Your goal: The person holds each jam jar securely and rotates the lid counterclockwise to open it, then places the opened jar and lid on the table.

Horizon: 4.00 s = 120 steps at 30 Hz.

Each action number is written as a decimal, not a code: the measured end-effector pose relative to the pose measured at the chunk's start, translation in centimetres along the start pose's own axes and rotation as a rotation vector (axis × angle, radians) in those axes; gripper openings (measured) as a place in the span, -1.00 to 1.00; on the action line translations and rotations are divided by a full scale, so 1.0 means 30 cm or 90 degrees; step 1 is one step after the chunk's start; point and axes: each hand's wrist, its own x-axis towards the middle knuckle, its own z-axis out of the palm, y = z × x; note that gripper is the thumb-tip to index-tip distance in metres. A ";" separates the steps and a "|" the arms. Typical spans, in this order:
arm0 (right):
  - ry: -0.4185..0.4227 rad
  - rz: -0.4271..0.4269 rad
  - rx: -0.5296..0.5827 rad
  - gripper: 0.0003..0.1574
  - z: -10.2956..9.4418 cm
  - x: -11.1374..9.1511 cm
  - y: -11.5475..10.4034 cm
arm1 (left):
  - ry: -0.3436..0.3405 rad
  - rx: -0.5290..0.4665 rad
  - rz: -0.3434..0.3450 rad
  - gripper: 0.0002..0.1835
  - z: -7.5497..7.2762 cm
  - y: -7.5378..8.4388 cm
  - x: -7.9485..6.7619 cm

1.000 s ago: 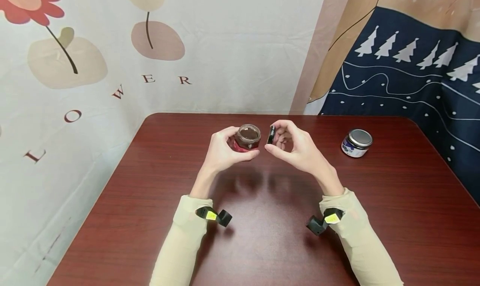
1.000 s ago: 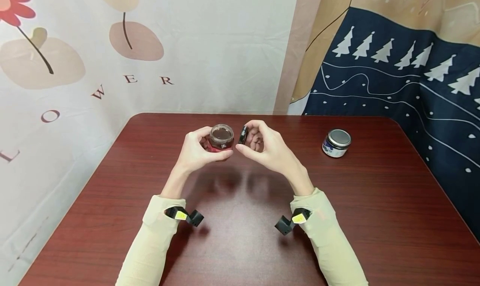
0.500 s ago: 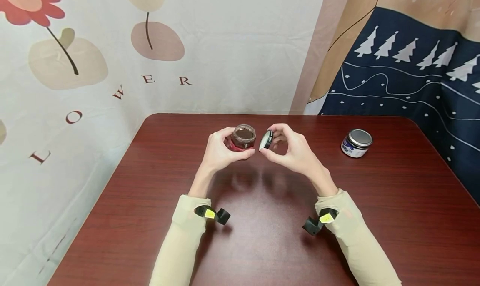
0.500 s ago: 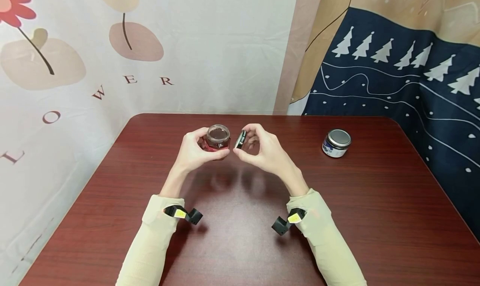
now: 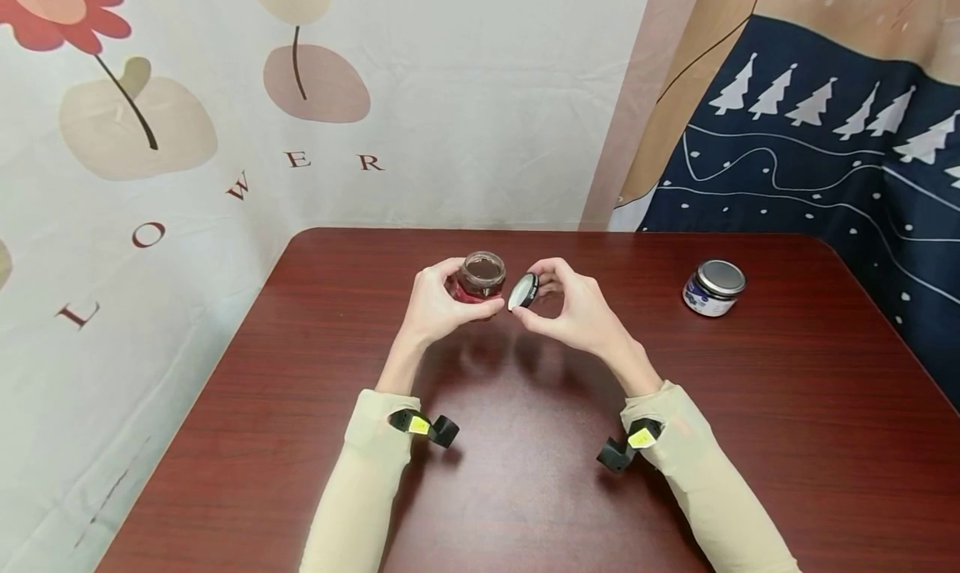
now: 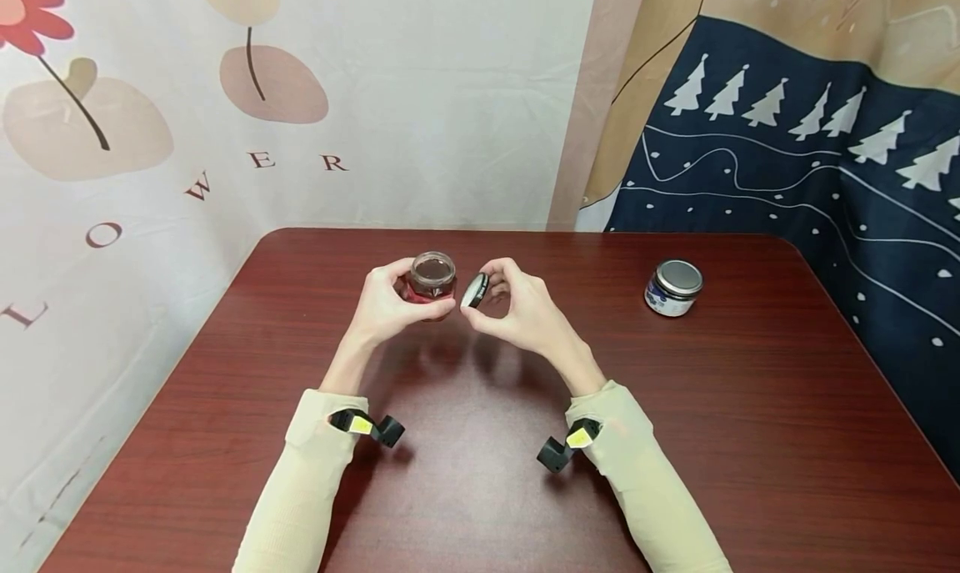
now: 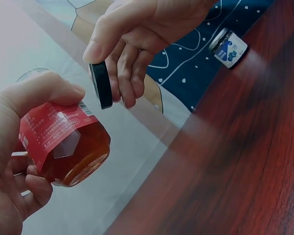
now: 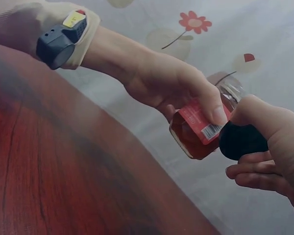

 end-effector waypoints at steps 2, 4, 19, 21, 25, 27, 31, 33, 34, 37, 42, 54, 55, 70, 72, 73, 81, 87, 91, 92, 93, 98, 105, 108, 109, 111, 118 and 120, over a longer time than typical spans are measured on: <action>0.000 0.000 0.001 -0.35 0.007 -0.001 0.004 | 0.000 0.001 -0.007 -0.50 0.000 -0.005 0.000; 0.001 -0.001 0.003 -0.35 0.014 -0.002 0.005 | 0.001 0.006 -0.015 -0.53 -0.001 -0.011 0.000; 0.004 0.017 0.020 -0.36 0.064 -0.008 0.024 | -0.014 0.056 -0.077 -0.55 -0.008 -0.058 -0.001; -0.002 0.025 0.024 -0.36 0.069 -0.009 0.026 | -0.018 0.063 -0.084 -0.55 -0.008 -0.066 -0.002; -0.016 0.052 0.030 -0.35 0.078 -0.012 0.032 | -0.024 0.065 -0.089 -0.55 -0.012 -0.080 -0.003; -0.023 0.064 0.033 -0.35 0.082 -0.014 0.036 | -0.027 0.065 -0.092 -0.54 -0.014 -0.085 -0.004; -0.034 0.086 0.028 -0.34 0.088 -0.017 0.042 | -0.034 0.073 -0.107 -0.51 -0.016 -0.099 -0.004; -0.041 0.101 0.026 -0.35 0.092 -0.019 0.045 | -0.038 0.079 -0.115 -0.50 -0.017 -0.106 -0.004; -0.044 0.107 0.025 -0.35 0.094 -0.020 0.045 | -0.039 0.083 -0.118 -0.49 -0.017 -0.110 -0.005; -0.057 0.123 0.029 -0.35 0.101 -0.022 0.047 | -0.040 0.088 -0.126 -0.50 -0.017 -0.121 -0.007; -0.078 0.140 0.034 -0.37 0.114 -0.023 0.051 | -0.037 0.084 -0.135 -0.50 -0.016 -0.137 -0.009; -0.103 0.176 0.043 -0.38 0.133 -0.034 0.061 | -0.032 0.095 -0.168 -0.47 -0.021 -0.170 -0.018; -0.104 0.177 0.046 -0.38 0.135 -0.035 0.063 | -0.032 0.096 -0.171 -0.47 -0.022 -0.173 -0.019; -0.118 0.170 0.022 -0.40 0.157 -0.050 0.097 | -0.032 0.087 -0.182 -0.48 -0.024 -0.193 -0.020; -0.122 0.173 0.018 -0.40 0.156 -0.050 0.095 | -0.032 0.086 -0.184 -0.47 -0.024 -0.195 -0.020; -0.124 0.173 0.015 -0.40 0.156 -0.051 0.094 | -0.032 0.086 -0.185 -0.47 -0.025 -0.195 -0.020; -0.127 0.174 -0.014 -0.39 0.156 -0.050 0.094 | -0.036 0.071 -0.182 -0.45 -0.029 -0.197 -0.021; -0.123 0.158 -0.028 -0.39 0.159 -0.048 0.094 | -0.035 0.077 -0.185 -0.45 -0.033 -0.201 -0.020; -0.123 0.146 -0.044 -0.40 0.160 -0.047 0.092 | -0.032 0.076 -0.183 -0.43 -0.035 -0.199 -0.020; -0.124 0.143 -0.050 -0.40 0.161 -0.047 0.093 | -0.032 0.076 -0.182 -0.43 -0.035 -0.199 -0.021; -0.126 0.139 -0.057 -0.40 0.162 -0.048 0.095 | -0.031 0.075 -0.181 -0.43 -0.036 -0.198 -0.021; -0.132 0.122 -0.094 -0.39 0.169 -0.052 0.106 | -0.026 0.075 -0.178 -0.43 -0.040 -0.206 -0.022; -0.135 0.109 -0.119 -0.41 0.178 -0.050 0.102 | -0.023 0.067 -0.183 -0.41 -0.046 -0.224 -0.025; -0.139 0.106 -0.128 -0.43 0.182 -0.048 0.100 | -0.024 0.061 -0.186 -0.41 -0.048 -0.226 -0.026; -0.141 0.107 -0.131 -0.43 0.183 -0.047 0.100 | -0.024 0.057 -0.188 -0.41 -0.049 -0.227 -0.026; -0.144 0.111 -0.135 -0.44 0.187 -0.045 0.102 | -0.025 0.051 -0.189 -0.41 -0.050 -0.228 -0.027; -0.154 0.138 -0.152 -0.43 0.199 -0.034 0.107 | -0.024 0.042 -0.190 -0.40 -0.058 -0.238 -0.028; -0.157 0.146 -0.156 -0.43 0.201 -0.029 0.107 | -0.024 0.042 -0.190 -0.40 -0.060 -0.242 -0.027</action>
